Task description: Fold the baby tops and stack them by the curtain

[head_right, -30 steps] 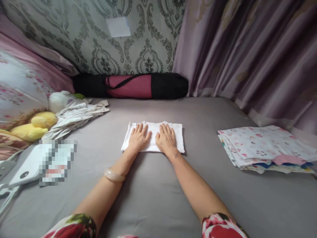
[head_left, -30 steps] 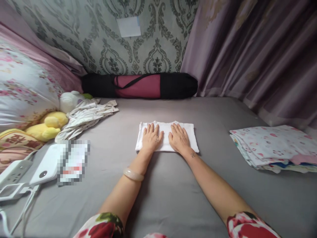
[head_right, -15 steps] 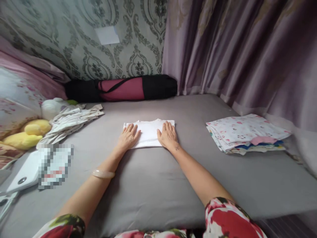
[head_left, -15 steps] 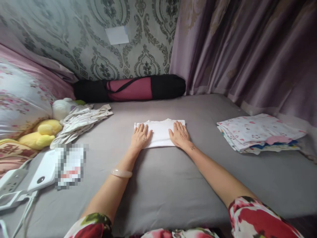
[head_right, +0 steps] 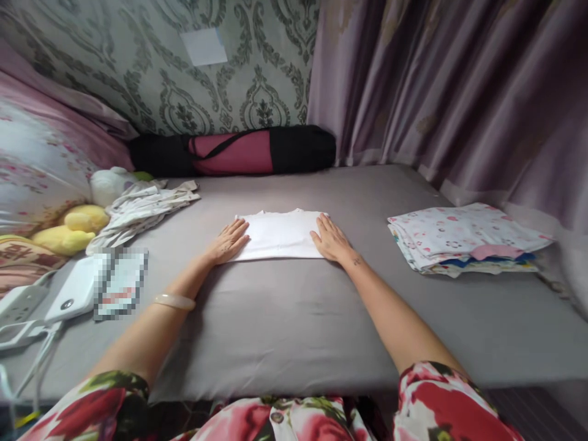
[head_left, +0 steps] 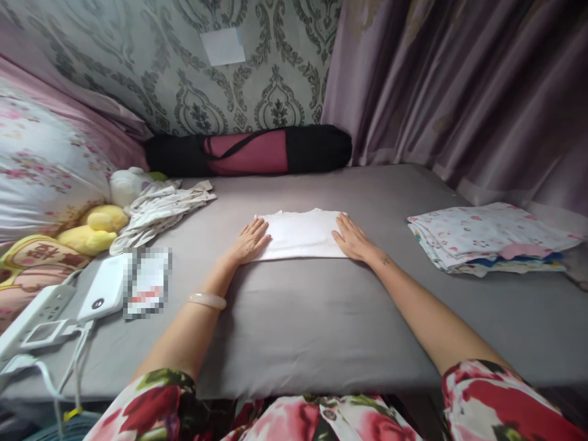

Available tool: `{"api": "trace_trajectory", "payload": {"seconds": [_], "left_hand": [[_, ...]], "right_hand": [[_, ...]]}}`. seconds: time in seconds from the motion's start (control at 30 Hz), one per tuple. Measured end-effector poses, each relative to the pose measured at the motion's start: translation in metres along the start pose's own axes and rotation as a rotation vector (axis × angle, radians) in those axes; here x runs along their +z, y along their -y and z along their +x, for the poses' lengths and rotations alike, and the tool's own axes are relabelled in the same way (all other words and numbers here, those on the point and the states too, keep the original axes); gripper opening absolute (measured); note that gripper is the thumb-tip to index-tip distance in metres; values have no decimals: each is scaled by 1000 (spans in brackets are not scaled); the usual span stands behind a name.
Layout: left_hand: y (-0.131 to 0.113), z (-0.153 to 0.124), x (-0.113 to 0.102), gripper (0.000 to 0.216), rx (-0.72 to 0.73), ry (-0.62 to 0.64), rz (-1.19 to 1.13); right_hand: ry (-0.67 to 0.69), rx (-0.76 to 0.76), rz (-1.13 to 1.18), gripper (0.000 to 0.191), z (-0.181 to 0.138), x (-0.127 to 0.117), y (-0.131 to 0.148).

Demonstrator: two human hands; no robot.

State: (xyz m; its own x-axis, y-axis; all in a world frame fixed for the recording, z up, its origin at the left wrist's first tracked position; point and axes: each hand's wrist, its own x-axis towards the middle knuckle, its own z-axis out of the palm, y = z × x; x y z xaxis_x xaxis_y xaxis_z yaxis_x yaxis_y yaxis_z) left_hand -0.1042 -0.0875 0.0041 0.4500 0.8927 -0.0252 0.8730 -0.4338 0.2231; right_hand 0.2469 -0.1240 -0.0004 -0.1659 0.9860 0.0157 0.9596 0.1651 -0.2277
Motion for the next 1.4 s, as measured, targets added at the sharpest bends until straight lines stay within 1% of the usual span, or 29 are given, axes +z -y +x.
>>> {"api": "trace_trajectory", "payload": {"seconds": [0.07,0.13,0.2,0.27,0.33,0.4,0.47,0.53,0.63,0.73,0.83,0.93,1.07,1.17,1.23,1.3,1.4], "left_hand": [[-2,0,-6,62,-2,31,23],[-15,2,-11,61,-41,35,74],[-38,4,-12,61,-90,-1,121],[-66,6,-9,62,-112,-40,126],[-92,5,-3,65,-52,-25,99],[-106,2,2,65,-20,2,92],[-107,-3,5,65,-3,35,91],[-99,-8,6,68,19,56,84],[-82,-12,5,75,59,48,74],[-73,-13,6,79,87,23,63],[-70,-12,6,82,103,12,42],[-69,-10,6,85,99,33,7],[-68,-9,4,85,93,48,-18],[-71,-6,0,80,82,71,-32],[-78,-2,-4,72,26,59,-39],[-90,6,-7,61,-58,-16,-28],[-109,20,-8,54,-157,-153,-9]], "right_hand": [[27,-20,-6,69,0,-5,-2],[38,-4,-28,69,1,-10,5],[4,28,-46,67,1,-12,23],[-50,26,-46,65,0,-11,48],[-57,-38,-42,64,-3,-7,74],[-32,-88,-45,60,-7,-1,91],[-4,-107,-47,60,-12,4,97],[8,-121,-45,63,-14,6,95],[33,-158,-37,69,-16,4,87],[70,-175,-21,76,-16,0,81],[92,-198,2,82,-16,-2,77],[107,-212,21,86,-15,-1,74],[108,-208,19,86,-14,0,72],[136,-200,35,77,-13,-5,74],[163,-153,77,67,-10,-10,78],[136,-95,106,61,-4,-14,84],[13,-56,79,59,7,-15,95]]}}
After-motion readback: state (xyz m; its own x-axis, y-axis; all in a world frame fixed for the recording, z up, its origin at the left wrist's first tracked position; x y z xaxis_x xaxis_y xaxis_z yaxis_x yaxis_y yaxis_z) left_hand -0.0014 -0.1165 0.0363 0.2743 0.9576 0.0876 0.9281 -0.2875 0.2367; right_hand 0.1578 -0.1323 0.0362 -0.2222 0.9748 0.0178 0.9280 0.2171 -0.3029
